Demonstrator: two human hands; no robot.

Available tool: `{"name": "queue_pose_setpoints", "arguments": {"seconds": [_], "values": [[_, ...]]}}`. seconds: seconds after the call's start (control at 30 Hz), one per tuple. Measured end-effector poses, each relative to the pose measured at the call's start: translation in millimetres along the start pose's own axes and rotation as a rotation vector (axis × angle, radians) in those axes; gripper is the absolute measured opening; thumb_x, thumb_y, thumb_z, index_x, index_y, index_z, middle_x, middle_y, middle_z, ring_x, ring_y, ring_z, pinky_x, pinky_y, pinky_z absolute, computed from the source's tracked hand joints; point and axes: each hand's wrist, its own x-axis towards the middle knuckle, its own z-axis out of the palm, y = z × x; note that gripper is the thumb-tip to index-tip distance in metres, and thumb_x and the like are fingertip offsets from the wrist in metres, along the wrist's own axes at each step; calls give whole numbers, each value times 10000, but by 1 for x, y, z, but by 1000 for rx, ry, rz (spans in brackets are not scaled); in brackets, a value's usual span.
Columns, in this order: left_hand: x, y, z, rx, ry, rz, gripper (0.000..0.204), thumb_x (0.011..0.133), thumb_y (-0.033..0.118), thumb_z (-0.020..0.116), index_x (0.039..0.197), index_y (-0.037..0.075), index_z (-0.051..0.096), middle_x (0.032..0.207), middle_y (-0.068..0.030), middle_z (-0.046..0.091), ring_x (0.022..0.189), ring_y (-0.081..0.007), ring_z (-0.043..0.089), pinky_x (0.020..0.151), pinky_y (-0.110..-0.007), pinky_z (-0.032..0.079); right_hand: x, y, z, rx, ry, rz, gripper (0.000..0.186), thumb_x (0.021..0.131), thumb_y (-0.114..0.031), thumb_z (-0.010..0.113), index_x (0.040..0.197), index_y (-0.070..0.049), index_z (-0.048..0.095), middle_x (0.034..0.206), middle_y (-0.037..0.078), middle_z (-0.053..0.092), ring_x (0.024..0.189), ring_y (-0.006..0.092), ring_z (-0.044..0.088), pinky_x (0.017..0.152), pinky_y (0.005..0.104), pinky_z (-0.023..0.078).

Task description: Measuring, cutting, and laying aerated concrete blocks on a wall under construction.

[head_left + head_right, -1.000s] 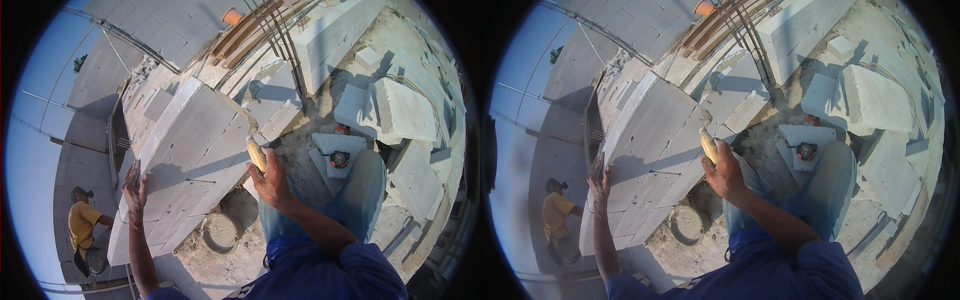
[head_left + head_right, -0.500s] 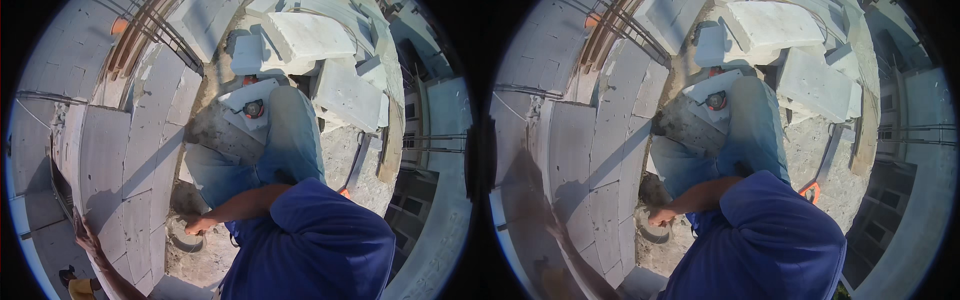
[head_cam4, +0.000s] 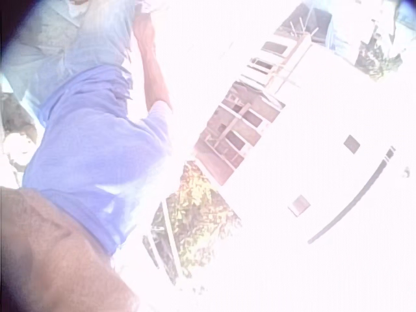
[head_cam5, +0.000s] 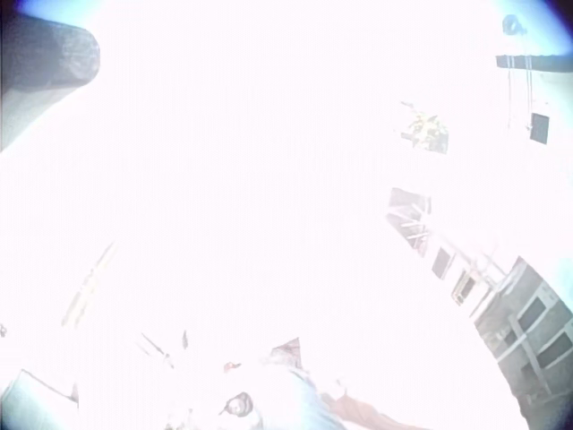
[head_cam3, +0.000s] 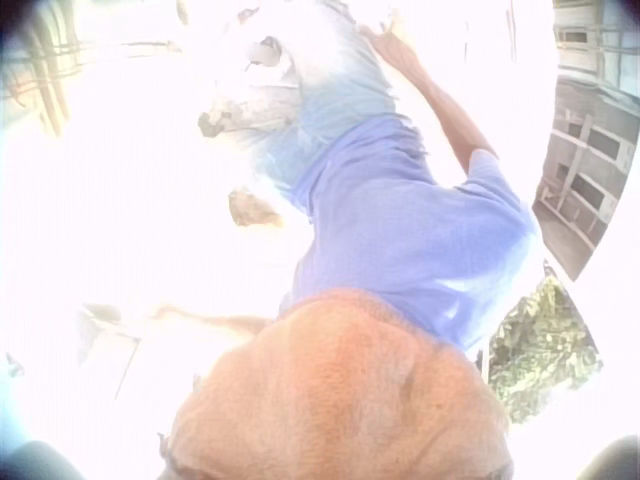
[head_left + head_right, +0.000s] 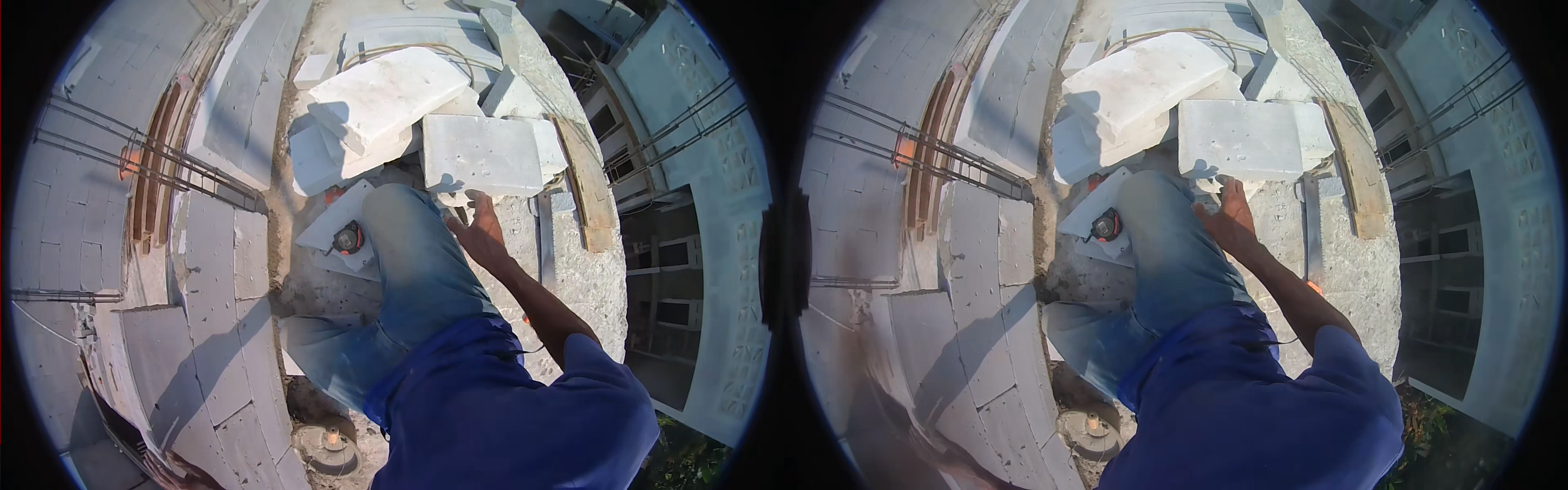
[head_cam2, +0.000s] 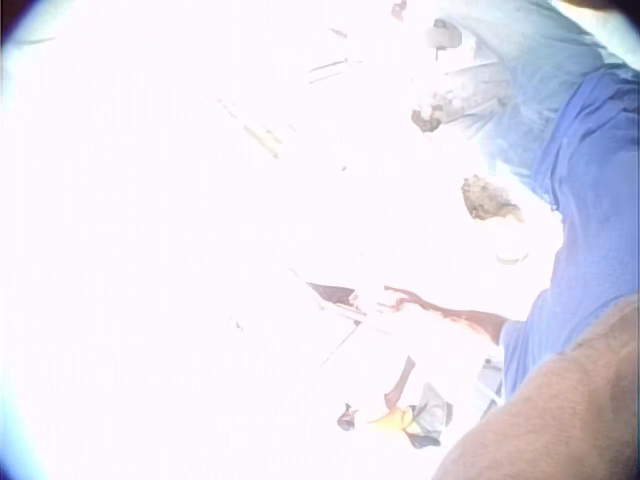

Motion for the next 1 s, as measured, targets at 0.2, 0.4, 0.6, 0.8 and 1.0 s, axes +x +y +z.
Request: {"name": "queue_pose_setpoints", "arguments": {"seconds": [0.2,0.4,0.6,0.8,1.0], "values": [[-36,173,19,-365,-219,-94,471,969,132,620,1419,50,509,1427,-178,521,1344,-357,461,1156,-501,330,43,87,-38,-904,-205,-367,1093,793,-339,774,1606,-88,87,1660,176,106,1545,321,93,1243,497,116],[-37,252,42,-677,-389,134,568,910,189,690,1424,59,486,1409,-176,532,1312,-377,487,1153,-505,350,110,167,-28,-1155,106,-963,734,944,-127,496,1602,-120,172,1648,164,213,1531,349,176,1193,555,204],[-27,294,44,-842,-447,112,564,893,177,709,1388,10,497,1351,-208,566,1278,-387,522,1080,-455,426,116,135,-53,-899,-549,-562,915,836,-192,625,1603,-104,134,1634,217,204,1507,412,208,1186,554,235],[-31,353,78,-928,-311,289,553,917,221,678,1389,6,485,1330,-232,563,1240,-409,541,1063,-466,436,110,116,-54,-1169,-94,-930,1022,770,-203,735,1604,-108,152,1625,241,205,1501,425,214,1184,579,217],[-51,354,76,-933,-438,304,639,934,254,655,1483,55,394,1367,-235,543,1274,-416,520,1080,-459,434,116,141,-56,-1136,-263,-919,932,815,-185,641,1600,-83,147,1613,245,229,1486,458,223,1140,621,284]]}}
